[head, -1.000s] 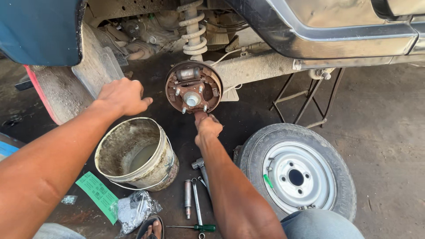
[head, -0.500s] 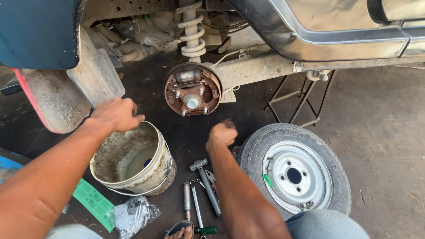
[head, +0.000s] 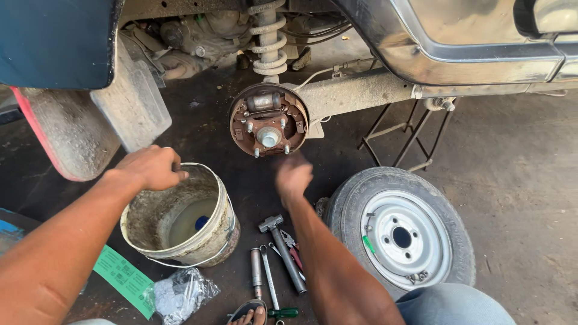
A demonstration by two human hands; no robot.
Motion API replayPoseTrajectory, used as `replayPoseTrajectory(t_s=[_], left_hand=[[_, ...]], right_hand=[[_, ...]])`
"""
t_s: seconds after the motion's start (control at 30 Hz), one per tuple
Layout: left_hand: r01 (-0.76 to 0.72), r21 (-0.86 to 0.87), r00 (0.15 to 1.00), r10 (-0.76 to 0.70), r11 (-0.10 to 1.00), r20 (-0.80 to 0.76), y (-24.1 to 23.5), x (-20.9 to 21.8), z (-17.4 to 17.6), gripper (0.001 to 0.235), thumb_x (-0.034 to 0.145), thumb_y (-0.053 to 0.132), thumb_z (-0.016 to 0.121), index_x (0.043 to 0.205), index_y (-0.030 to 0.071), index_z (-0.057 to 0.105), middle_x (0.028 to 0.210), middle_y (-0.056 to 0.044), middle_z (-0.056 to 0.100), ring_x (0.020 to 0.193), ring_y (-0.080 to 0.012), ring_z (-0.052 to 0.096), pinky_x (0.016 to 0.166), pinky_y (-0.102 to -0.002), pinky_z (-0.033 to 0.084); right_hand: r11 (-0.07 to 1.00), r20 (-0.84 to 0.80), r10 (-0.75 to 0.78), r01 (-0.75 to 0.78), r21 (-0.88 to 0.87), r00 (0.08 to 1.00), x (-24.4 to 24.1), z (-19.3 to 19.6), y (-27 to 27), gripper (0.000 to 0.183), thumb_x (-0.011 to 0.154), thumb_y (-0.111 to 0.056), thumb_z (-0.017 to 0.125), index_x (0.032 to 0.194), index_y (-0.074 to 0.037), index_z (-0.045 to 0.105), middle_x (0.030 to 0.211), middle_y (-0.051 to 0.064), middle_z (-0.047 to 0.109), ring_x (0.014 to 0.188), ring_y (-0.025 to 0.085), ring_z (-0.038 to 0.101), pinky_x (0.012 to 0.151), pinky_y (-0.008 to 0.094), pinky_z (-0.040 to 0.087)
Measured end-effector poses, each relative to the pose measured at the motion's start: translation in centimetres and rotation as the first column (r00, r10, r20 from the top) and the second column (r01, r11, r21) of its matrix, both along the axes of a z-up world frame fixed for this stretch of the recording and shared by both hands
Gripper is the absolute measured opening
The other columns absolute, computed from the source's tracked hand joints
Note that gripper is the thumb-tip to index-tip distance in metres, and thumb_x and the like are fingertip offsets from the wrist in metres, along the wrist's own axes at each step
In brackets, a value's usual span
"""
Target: The person cleans the exposed brake assembly of a vehicle using a green abrasive pad. They repeatedly scrub the brake drum, backing plate, and wheel studs while the vehicle is elevated. Tools and a bucket are visible on the ground nearby.
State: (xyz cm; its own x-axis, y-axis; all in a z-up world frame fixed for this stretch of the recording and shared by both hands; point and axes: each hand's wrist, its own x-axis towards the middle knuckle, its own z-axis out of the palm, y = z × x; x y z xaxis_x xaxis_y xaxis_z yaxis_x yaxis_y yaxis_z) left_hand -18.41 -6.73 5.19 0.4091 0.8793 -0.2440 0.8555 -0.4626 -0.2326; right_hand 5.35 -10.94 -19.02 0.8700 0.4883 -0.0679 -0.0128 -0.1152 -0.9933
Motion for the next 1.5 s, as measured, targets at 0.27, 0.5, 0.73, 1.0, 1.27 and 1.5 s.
replayPoseTrajectory(t_s=[0.27,0.5,0.73,1.0,1.27,1.5], left_hand=[[0.073,-0.05,0.996,-0.071,0.996,0.045,1.2,1.1,-0.9,0.043,0.087,0.046,0.073,0.119,0.018,0.076,0.126,-0.017,0.07,0.122,-0.0354,0.066,0.106,-0.048,0.051],[0.11,-0.053,0.989,-0.105,0.993,0.102,1.9,3.2,0.0,0.042,0.087,0.046,0.072,0.118,0.017,0.077,0.121,-0.019,0.074,0.119,-0.036,0.068,0.105,-0.047,0.052],[0.089,-0.068,0.978,-0.075,0.994,0.197,2.7,4.0,-0.6,0.039,0.086,0.044,0.073,0.114,0.018,0.079,0.122,-0.017,0.073,0.12,-0.0356,0.067,0.104,-0.048,0.052],[0.067,-0.096,0.896,-0.018,0.993,0.443,4.3,4.3,-1.7,0.038,0.086,0.043,0.075,0.109,0.014,0.081,0.121,-0.02,0.073,0.119,-0.0381,0.066,0.104,-0.046,0.051],[0.131,-0.141,0.85,-0.038,0.981,0.525,6.2,6.2,-2.3,0.04,0.085,0.042,0.076,0.11,0.012,0.081,0.124,-0.02,0.071,0.123,-0.037,0.064,0.108,-0.045,0.047],[0.097,-0.182,0.843,0.016,0.978,0.537,6.6,6.4,-2.5,0.04,0.085,0.042,0.076,0.113,0.014,0.079,0.124,-0.017,0.072,0.122,-0.0355,0.065,0.106,-0.045,0.048]], right_hand=[[0.921,-0.195,-0.332,0.362,0.146,0.923,5.0,2.0,-2.5,0.035,0.09,-0.016,0.057,0.121,-0.01,0.071,0.12,0.018,0.075,0.109,0.032,0.072,0.095,0.043,0.054],[0.954,0.156,0.157,-0.109,-0.279,0.975,4.8,-4.3,-2.3,0.031,0.093,-0.02,0.066,0.112,0.005,0.062,0.112,0.027,0.071,0.107,0.04,0.069,0.091,0.046,0.055],[0.879,0.577,0.477,-0.352,-0.322,0.663,4.0,2.1,-2.6,0.023,0.088,-0.005,0.057,0.1,-0.009,0.076,0.103,0.014,0.077,0.098,0.034,0.076,0.086,0.042,0.059],[0.977,-0.185,-0.185,0.202,0.075,0.965,8.6,-0.4,-4.4,0.026,0.089,-0.014,0.069,0.113,-0.006,0.073,0.096,0.011,0.074,0.083,0.027,0.068,0.073,0.037,0.055],[0.842,0.249,0.522,-0.448,-0.3,0.815,5.7,-4.1,-6.5,0.035,0.09,-0.002,0.062,0.106,-0.016,0.089,0.108,0.001,0.082,0.103,0.016,0.073,0.095,0.03,0.05],[0.99,0.246,0.063,-0.091,0.104,0.967,5.1,1.9,-2.6,0.033,0.087,0.004,0.052,0.111,-0.002,0.075,0.094,0.01,0.078,0.093,0.033,0.077,0.083,0.041,0.062]])
